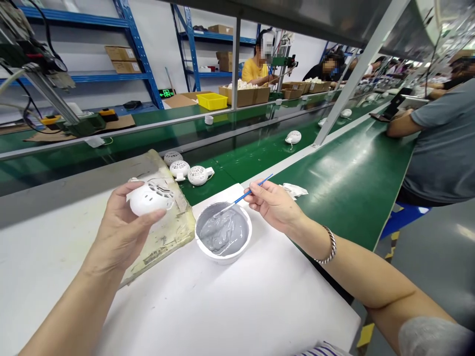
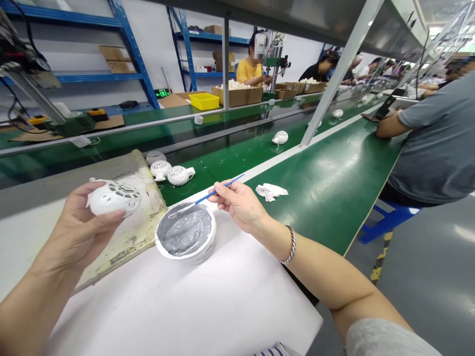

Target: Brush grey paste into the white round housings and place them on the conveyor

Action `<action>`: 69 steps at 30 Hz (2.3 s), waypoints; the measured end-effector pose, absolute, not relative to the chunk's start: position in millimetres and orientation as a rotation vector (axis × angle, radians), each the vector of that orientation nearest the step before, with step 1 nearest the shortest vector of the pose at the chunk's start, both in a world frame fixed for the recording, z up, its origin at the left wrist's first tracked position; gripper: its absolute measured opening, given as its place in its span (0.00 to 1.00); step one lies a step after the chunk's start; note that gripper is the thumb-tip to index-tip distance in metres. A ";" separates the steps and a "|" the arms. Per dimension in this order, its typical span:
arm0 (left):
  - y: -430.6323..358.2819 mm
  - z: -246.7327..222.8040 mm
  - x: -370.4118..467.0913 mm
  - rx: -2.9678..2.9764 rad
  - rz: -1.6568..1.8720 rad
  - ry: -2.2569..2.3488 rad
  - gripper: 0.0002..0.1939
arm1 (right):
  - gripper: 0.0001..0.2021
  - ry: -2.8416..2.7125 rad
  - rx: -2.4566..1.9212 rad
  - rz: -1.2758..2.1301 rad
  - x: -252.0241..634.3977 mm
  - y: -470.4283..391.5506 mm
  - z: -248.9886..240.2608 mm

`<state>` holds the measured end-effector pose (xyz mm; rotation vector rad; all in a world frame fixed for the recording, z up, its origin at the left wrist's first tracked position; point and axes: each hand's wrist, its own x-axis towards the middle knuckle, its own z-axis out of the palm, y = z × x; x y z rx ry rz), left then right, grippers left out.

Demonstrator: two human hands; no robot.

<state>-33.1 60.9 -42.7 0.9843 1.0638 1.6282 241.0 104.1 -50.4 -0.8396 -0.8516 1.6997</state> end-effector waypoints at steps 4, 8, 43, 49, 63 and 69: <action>51.0 -38.2 -24.2 1.082 1.572 1.065 0.33 | 0.16 -0.891 -0.850 1.689 243.1 104.5 -51.7; 42.3 -29.7 -15.4 0.937 1.458 1.069 0.32 | 0.16 -0.951 -0.833 1.637 246.4 103.3 -53.3; 26.3 -15.2 -7.4 0.679 1.408 1.109 0.13 | 0.14 -1.063 -0.533 1.589 204.3 98.0 4.2; 18.7 -5.6 -0.3 0.687 1.395 1.064 0.12 | 0.15 -1.173 -0.518 1.498 185.3 90.1 8.6; 16.5 -9.9 1.2 0.748 1.385 1.077 0.16 | 0.11 -1.322 -0.540 1.265 189.4 70.9 0.0; 17.0 -13.2 1.7 0.776 1.418 1.057 0.18 | 0.08 -1.381 -0.532 1.193 199.9 69.0 -0.4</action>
